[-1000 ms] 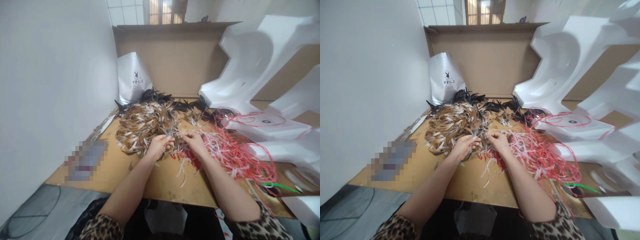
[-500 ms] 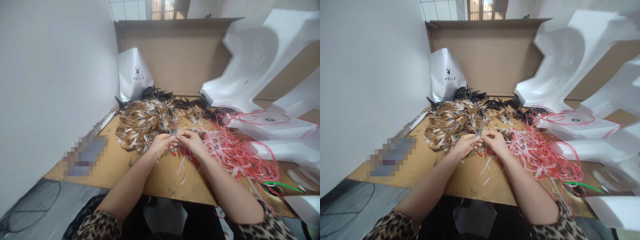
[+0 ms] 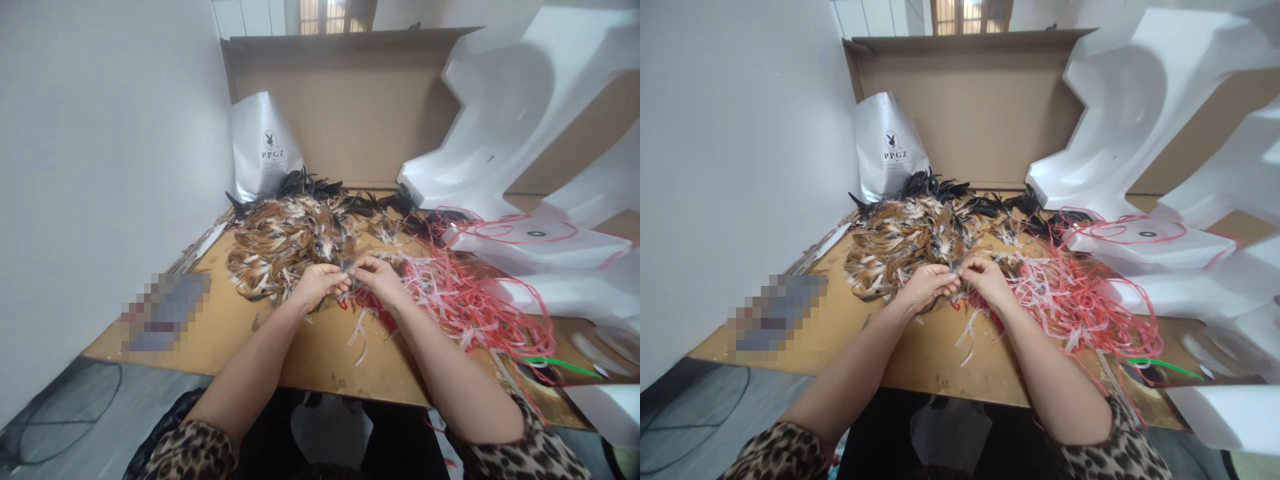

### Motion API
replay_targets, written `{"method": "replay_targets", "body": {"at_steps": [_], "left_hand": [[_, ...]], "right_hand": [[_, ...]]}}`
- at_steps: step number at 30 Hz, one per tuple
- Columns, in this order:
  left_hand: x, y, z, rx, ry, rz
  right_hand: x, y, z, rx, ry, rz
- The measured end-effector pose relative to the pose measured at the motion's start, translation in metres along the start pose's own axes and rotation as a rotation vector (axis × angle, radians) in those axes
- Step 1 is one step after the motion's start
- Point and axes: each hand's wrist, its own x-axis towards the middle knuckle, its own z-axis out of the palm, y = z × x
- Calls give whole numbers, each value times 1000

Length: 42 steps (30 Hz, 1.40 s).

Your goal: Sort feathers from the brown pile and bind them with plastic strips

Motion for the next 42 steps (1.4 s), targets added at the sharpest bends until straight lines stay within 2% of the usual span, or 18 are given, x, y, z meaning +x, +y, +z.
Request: {"method": "replay_targets", "body": {"at_steps": [6, 8, 11, 13, 15, 18, 21, 24, 26, 31, 36, 39, 42], "left_hand": [[2, -2, -4, 59, 9, 38], [3, -3, -6, 35, 45, 52], [5, -5, -9, -19, 94, 77], [6, -5, -10, -36, 105, 85], [6, -5, -11, -41, 107, 86], [6, -4, -10, -50, 99, 88], [5, -5, -10, -63, 87, 88], [5, -5, -10, -98, 82, 86], [6, -6, -10, -129, 85, 80], [7, -6, -10, -177, 127, 37], [6, -7, -8, -194, 118, 5], [5, -7, -6, -200, 94, -16], [3, -8, -4, -198, 58, -29]], "right_hand": [[5, 8, -9, -72, -40, 10], [8, 12, -13, -217, -35, -21], [9, 17, -20, -614, -17, -59], [8, 19, -22, -887, 2, -42], [7, 20, -21, -1067, -11, 5], [4, 21, -16, -1176, -53, 82], [4, 23, -12, -1210, -38, 127], [6, 25, -15, -1165, -9, 128], [9, 27, -20, -1051, -13, 114], [13, 25, -31, -520, 35, 88], [11, 14, -23, -88, 58, 107], [8, 11, -15, 26, 44, 87], [6, 10, -8, 34, 62, 52]]}}
